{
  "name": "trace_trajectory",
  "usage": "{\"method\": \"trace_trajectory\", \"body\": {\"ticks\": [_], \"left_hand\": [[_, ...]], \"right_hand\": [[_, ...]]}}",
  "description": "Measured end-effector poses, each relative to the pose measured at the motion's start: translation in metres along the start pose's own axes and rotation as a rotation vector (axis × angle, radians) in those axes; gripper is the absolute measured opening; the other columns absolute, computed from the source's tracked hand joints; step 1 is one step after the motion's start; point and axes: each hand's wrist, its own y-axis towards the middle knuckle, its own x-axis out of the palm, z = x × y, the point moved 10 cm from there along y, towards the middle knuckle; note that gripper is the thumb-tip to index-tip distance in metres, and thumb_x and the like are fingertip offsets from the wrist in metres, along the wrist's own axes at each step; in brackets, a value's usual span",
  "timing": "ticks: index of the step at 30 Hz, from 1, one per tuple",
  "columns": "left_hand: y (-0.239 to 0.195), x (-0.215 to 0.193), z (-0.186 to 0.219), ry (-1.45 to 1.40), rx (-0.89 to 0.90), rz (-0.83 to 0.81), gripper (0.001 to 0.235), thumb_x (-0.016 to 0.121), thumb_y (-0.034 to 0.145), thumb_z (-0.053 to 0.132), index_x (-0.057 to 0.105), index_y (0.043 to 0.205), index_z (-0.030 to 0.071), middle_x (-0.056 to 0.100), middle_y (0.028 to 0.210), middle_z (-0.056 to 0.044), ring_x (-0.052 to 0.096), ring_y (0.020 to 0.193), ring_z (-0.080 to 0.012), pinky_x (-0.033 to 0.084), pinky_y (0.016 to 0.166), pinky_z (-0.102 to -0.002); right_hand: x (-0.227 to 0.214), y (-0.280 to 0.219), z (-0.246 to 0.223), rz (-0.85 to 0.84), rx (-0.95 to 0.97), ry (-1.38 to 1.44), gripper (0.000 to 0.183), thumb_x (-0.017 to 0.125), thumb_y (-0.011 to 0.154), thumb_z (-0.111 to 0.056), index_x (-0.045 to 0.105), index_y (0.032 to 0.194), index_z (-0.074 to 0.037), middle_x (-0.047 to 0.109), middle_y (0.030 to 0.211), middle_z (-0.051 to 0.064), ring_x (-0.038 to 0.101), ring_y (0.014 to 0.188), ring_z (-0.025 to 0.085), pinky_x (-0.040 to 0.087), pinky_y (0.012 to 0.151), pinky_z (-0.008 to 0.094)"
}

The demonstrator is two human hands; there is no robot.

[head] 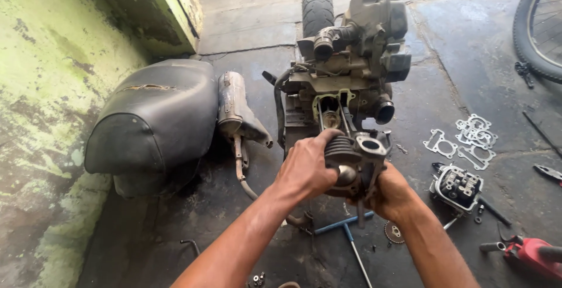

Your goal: The person disassembles a scooter engine resting on the floor of a repair shop. They remove the cylinder head, peel off and set aside gaskets, detach the cylinder barrel, and work the piston out of the cylinder by hand.

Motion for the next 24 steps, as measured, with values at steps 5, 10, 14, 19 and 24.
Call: {"method": "trace_trajectory", "body": {"ticks": [5,10,14,19,24], "left_hand": [[-0.024,0.000,0.030,0.117,0.035,0.024,0.067,0.083,0.072,0.010,0.060,0.135,0.005,0.074,0.106,-0.020,0.076,0.090,-0.0301,0.063,0.083,-0.037],[-0.042,0.003,0.045,0.243,-0.013,0.010,0.070,0.084,0.075,0.011,0.056,0.139,0.003,0.066,0.106,-0.024,0.072,0.090,-0.0354,0.063,0.075,-0.041],[-0.042,0.000,0.038,0.202,-0.051,0.043,0.073,0.082,0.075,0.010,0.052,0.141,0.000,0.060,0.117,-0.024,0.072,0.088,-0.0346,0.066,0.072,-0.038],[-0.041,-0.018,0.033,0.155,-0.082,0.146,0.066,0.063,0.077,-0.006,0.053,0.142,0.001,0.061,0.118,-0.022,0.074,0.088,-0.0340,0.066,0.075,-0.037],[-0.042,-0.031,0.040,0.213,-0.070,0.206,0.065,0.064,0.075,-0.005,0.057,0.139,0.001,0.061,0.117,-0.023,0.072,0.091,-0.0391,0.061,0.082,-0.042]], "right_hand": [[-0.034,0.031,0.038,-0.116,0.069,0.002,0.039,0.049,0.100,-0.037,0.066,0.106,-0.001,0.073,0.090,0.015,0.072,0.073,0.022,0.061,0.056,0.034],[-0.052,0.038,0.049,-0.093,0.096,-0.032,0.036,0.059,0.093,-0.039,0.069,0.105,-0.007,0.075,0.093,0.011,0.072,0.079,0.023,0.061,0.067,0.041],[-0.018,0.002,0.027,-0.233,0.046,-0.031,0.037,0.060,0.093,-0.036,0.070,0.108,-0.004,0.076,0.095,0.013,0.073,0.082,0.024,0.062,0.072,0.042],[0.025,-0.039,0.014,-0.281,0.093,-0.058,0.044,0.047,0.099,-0.038,0.065,0.112,0.000,0.076,0.095,0.016,0.076,0.082,0.031,0.067,0.076,0.048],[0.055,-0.063,0.007,-0.351,0.023,0.138,0.063,0.039,0.095,-0.053,0.066,0.113,0.001,0.076,0.091,0.017,0.076,0.075,0.030,0.065,0.068,0.045]]}}
